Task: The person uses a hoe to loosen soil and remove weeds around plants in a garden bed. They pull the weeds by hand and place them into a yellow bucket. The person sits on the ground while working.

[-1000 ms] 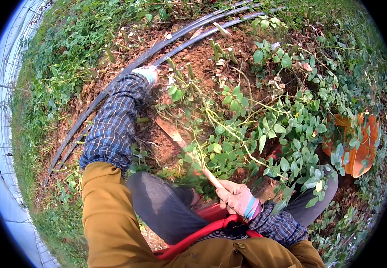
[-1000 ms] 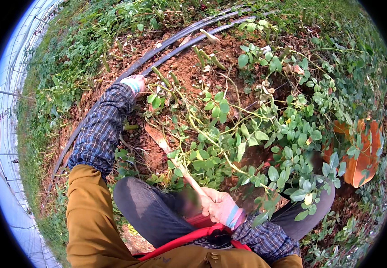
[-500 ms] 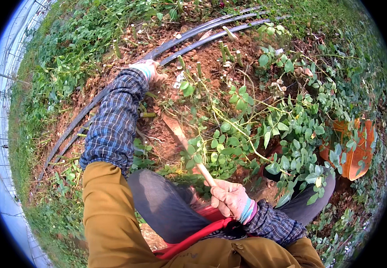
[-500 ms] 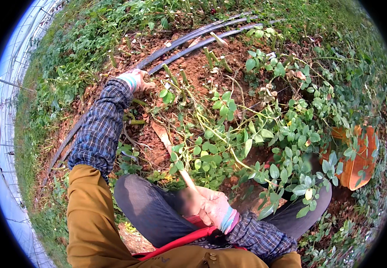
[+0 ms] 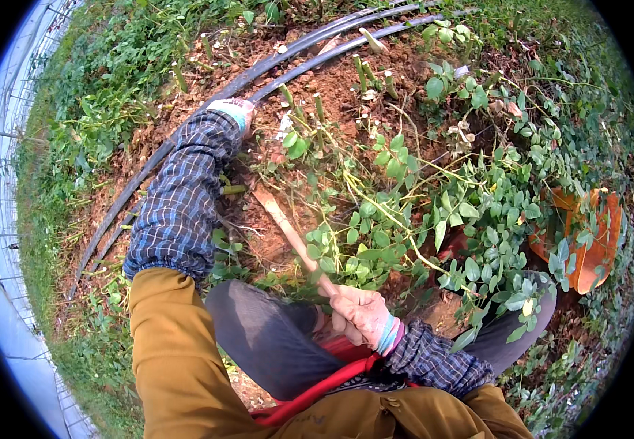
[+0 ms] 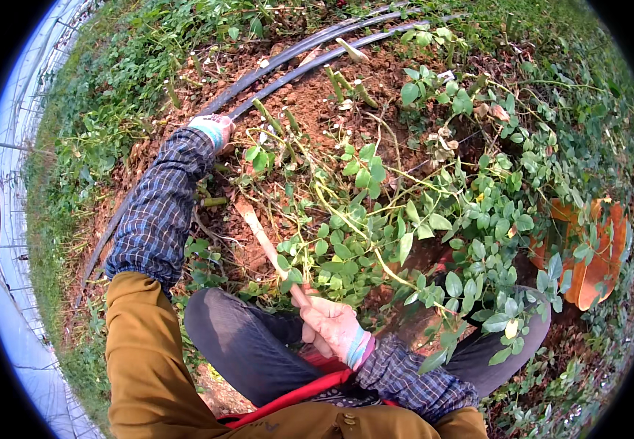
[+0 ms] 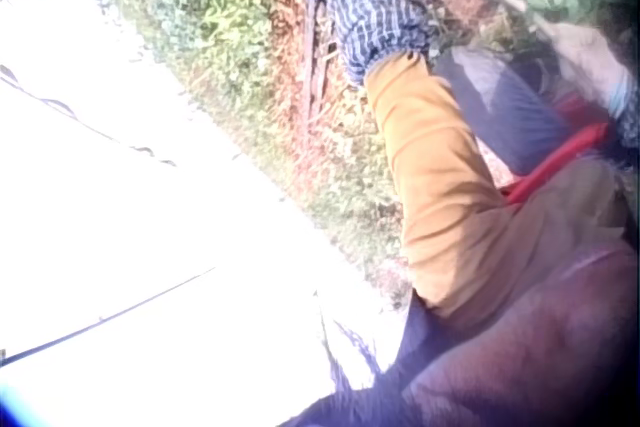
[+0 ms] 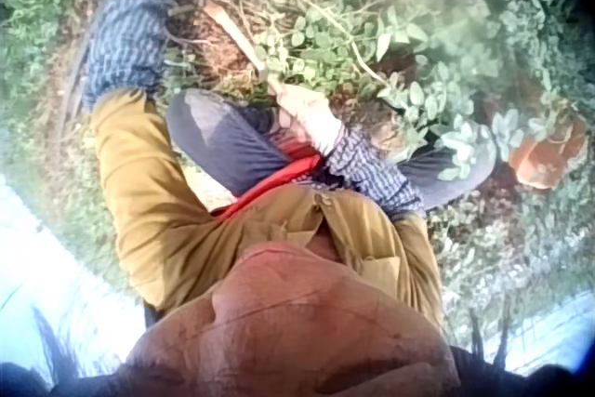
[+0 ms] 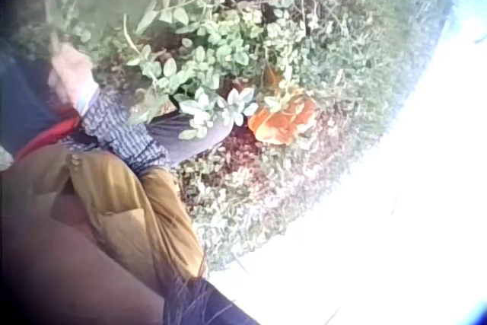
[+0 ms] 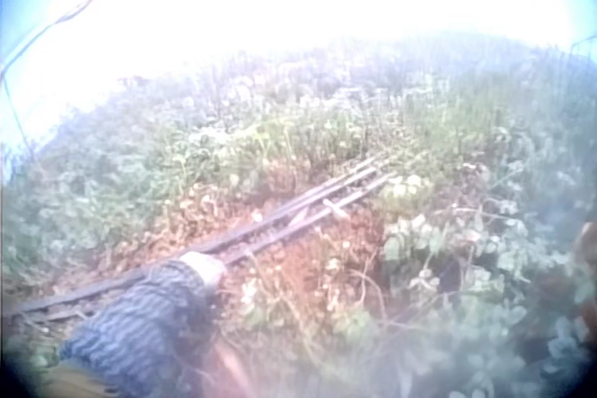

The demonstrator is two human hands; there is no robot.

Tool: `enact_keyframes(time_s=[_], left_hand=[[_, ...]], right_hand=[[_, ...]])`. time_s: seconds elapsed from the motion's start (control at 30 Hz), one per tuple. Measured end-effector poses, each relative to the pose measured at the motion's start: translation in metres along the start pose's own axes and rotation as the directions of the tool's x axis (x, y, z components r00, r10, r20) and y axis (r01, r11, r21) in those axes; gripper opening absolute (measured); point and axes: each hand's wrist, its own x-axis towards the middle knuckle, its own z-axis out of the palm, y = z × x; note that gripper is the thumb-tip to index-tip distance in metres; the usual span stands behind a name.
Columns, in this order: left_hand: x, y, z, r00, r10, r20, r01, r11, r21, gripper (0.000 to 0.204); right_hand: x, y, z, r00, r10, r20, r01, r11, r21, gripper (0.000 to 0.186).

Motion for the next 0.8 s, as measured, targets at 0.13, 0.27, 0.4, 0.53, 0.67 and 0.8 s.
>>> enact_keyframes(time_s=[0.13,0.27,0.4,0.53,0.67,0.8], left_hand=[[-0.001,-0.006,-0.010,0.992,-0.074,0.101,0.071,0.997,0.036,0.034],[-0.009,-0.001,-0.010,0.993,-0.094,0.064,0.095,0.996,-0.003,0.033],[-0.012,-0.011,-0.006,0.992,-0.118,-0.033,0.117,0.993,-0.034,0.032],[-0.011,-0.011,-0.027,0.968,-0.197,-0.156,0.152,0.954,-0.257,0.038],[-0.056,-0.001,-0.058,0.991,-0.136,-0.006,0.133,0.973,-0.187,0.032],[-0.090,0.012,-0.049,0.988,-0.152,-0.016,0.146,0.971,-0.189,0.032]], right_hand=[[0.011,0.021,0.027,0.998,-0.007,-0.057,0.009,1.000,0.029,0.033],[0.027,0.024,0.032,0.993,-0.018,-0.114,0.009,0.997,-0.074,0.021],[0.078,0.007,0.028,0.982,-0.149,-0.117,0.125,0.973,-0.194,0.012],[0.084,-0.005,0.009,0.990,-0.098,-0.104,0.082,0.985,-0.148,0.021],[0.080,-0.003,0.006,0.989,-0.128,-0.077,0.113,0.978,-0.175,0.033],[0.050,0.008,0.014,0.989,-0.086,-0.117,0.069,0.987,-0.143,0.032]])
